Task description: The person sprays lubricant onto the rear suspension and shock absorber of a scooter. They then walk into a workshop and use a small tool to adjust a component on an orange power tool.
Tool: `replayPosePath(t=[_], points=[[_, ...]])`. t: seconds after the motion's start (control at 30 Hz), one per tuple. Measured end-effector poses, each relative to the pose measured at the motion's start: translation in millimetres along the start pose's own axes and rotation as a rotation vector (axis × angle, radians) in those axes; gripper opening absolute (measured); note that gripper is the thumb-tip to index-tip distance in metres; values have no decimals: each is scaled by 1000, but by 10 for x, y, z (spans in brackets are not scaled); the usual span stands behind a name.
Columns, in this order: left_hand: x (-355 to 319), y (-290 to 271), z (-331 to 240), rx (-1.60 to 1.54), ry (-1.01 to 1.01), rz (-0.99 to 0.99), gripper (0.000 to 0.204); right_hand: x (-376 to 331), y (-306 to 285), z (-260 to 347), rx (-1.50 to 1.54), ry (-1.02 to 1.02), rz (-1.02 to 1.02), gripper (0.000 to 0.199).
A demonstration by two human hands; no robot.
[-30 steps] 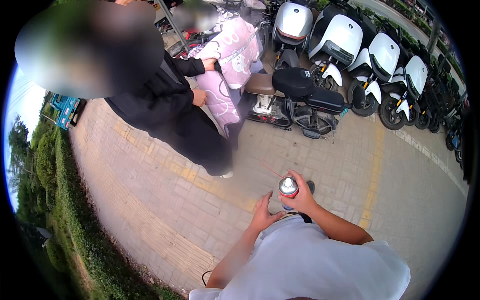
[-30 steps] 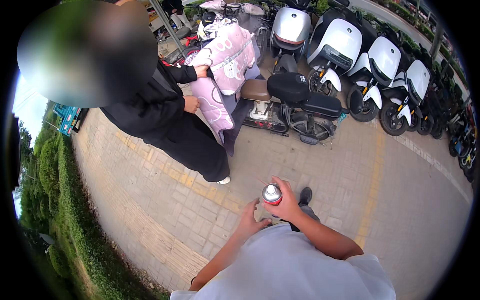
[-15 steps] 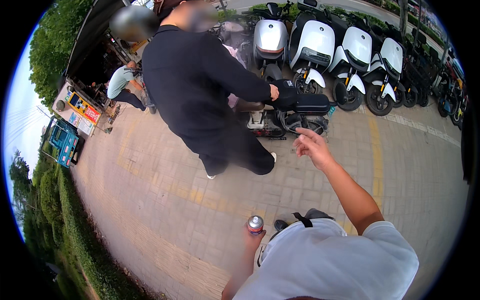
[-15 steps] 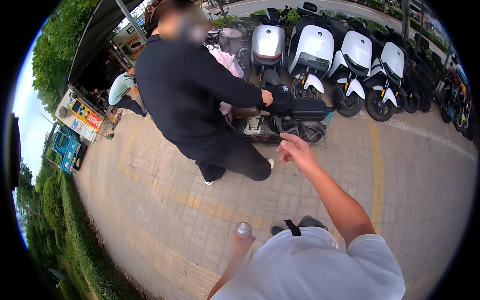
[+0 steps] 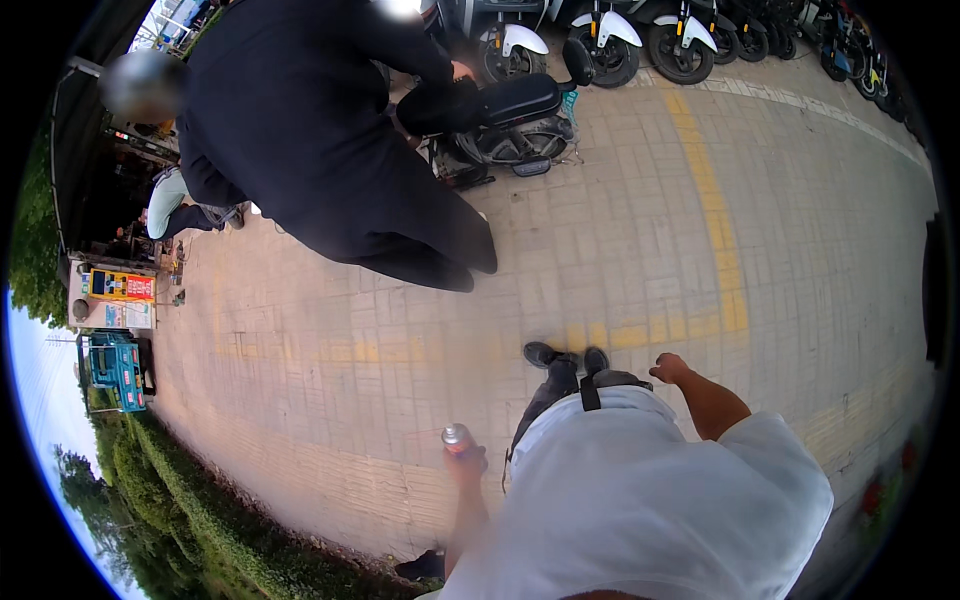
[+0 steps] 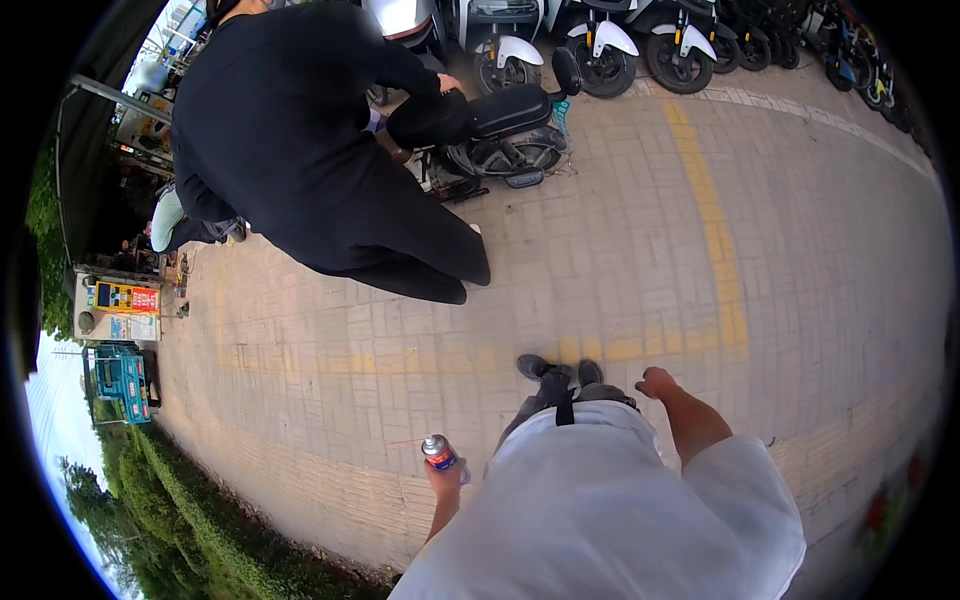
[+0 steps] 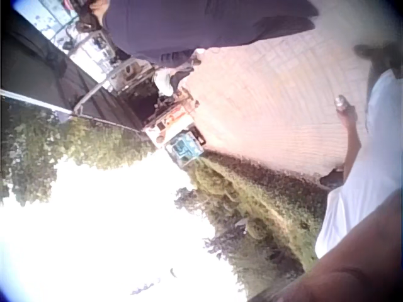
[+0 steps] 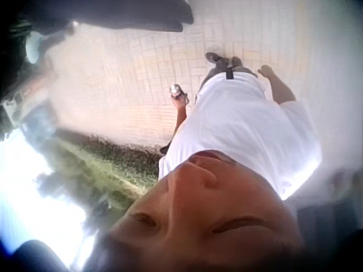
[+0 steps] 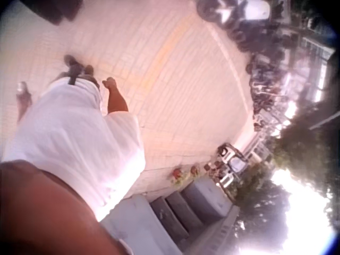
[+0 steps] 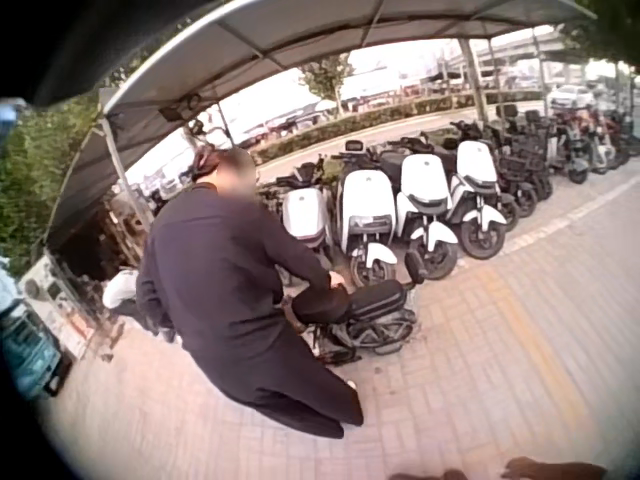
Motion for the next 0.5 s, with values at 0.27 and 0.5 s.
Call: replayPosePath(t=[0.27,0.5], points=[[-494,145,239,-185,133,49,61,-253,254,0,149,-53,-96,51],[-224,73,732,-79,126,-21,68,83,132,938,354,-258,-218,49]])
Point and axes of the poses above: each hand's wrist, its own x-axis towards the middle knuckle, its own y-axis out of the palm, z = x × y, the point moved 6 cm from there along x, towards the middle knuckle, and after that the axes turned 15 degrees about -y, right-handed, at the moved point
